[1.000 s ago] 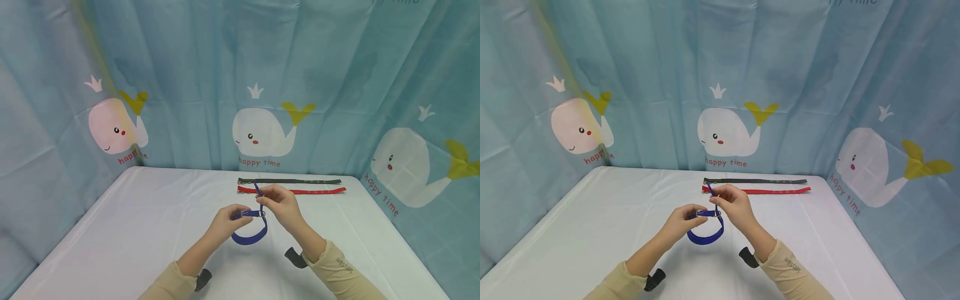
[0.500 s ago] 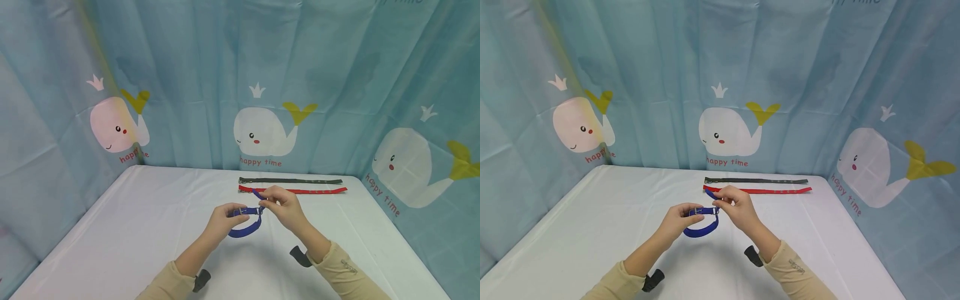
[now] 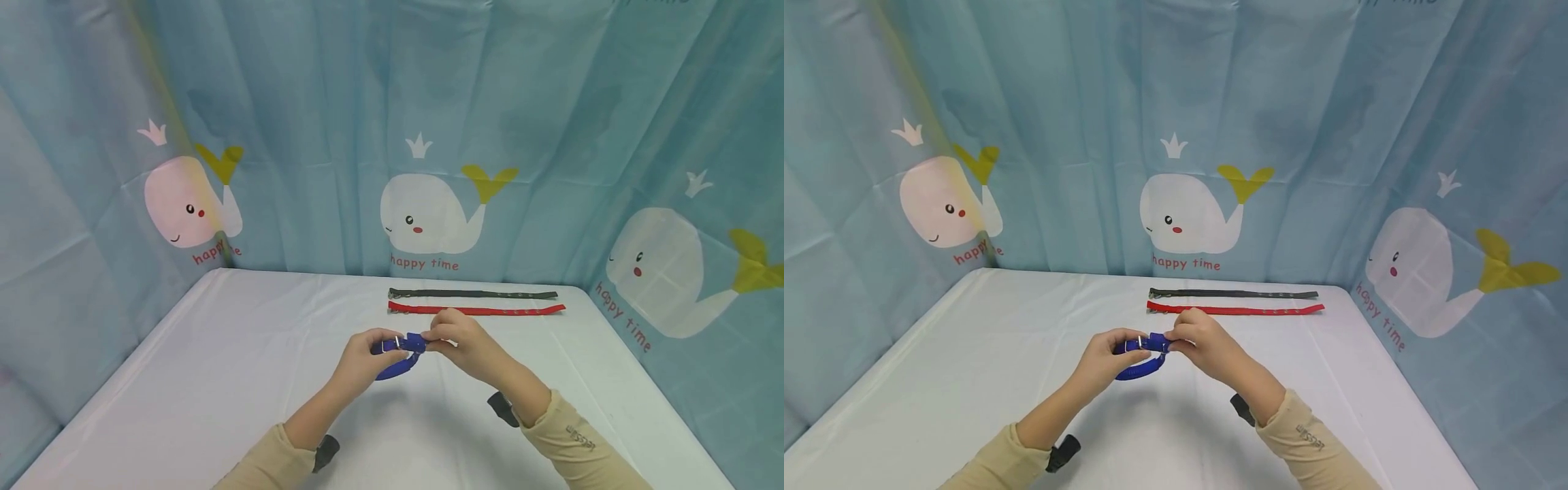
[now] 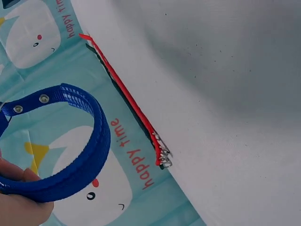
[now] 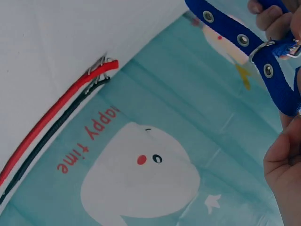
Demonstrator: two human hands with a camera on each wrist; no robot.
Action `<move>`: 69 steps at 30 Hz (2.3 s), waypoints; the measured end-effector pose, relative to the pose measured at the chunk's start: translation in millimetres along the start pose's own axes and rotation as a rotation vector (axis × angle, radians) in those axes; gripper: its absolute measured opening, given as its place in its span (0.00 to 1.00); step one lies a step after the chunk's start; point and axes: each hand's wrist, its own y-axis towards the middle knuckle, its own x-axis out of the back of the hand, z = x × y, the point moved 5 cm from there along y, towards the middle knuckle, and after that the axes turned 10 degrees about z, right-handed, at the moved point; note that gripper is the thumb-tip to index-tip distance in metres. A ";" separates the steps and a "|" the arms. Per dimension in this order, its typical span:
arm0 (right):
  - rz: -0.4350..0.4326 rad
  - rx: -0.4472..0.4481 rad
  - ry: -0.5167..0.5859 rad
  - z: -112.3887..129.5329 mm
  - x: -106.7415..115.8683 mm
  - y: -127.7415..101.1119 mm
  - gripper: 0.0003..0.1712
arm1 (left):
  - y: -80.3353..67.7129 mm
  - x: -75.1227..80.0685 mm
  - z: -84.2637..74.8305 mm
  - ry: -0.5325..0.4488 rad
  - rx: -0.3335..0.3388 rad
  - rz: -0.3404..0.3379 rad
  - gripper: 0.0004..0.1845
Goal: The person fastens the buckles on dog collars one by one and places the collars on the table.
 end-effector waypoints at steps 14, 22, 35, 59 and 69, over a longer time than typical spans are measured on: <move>0.043 0.078 -0.048 -0.7 -9.8 2.5 0.15 | -1.0 0.3 0.1 0.030 -0.042 -0.023 0.17; 0.051 0.086 -0.053 -0.4 -16.6 3.7 0.14 | -2.9 0.5 0.3 0.024 -0.063 -0.039 0.16; -0.019 -0.027 0.134 -9.4 -21.8 -0.1 0.15 | -4.1 5.0 0.1 -0.048 -0.109 -0.033 0.13; -0.134 -0.021 0.249 -14.7 -28.2 1.0 0.09 | -6.4 5.8 -6.0 -0.124 -0.070 -0.056 0.18; -0.125 -0.013 0.303 -15.1 -31.3 -0.1 0.10 | -7.1 6.2 -4.7 -0.144 -0.058 -0.052 0.18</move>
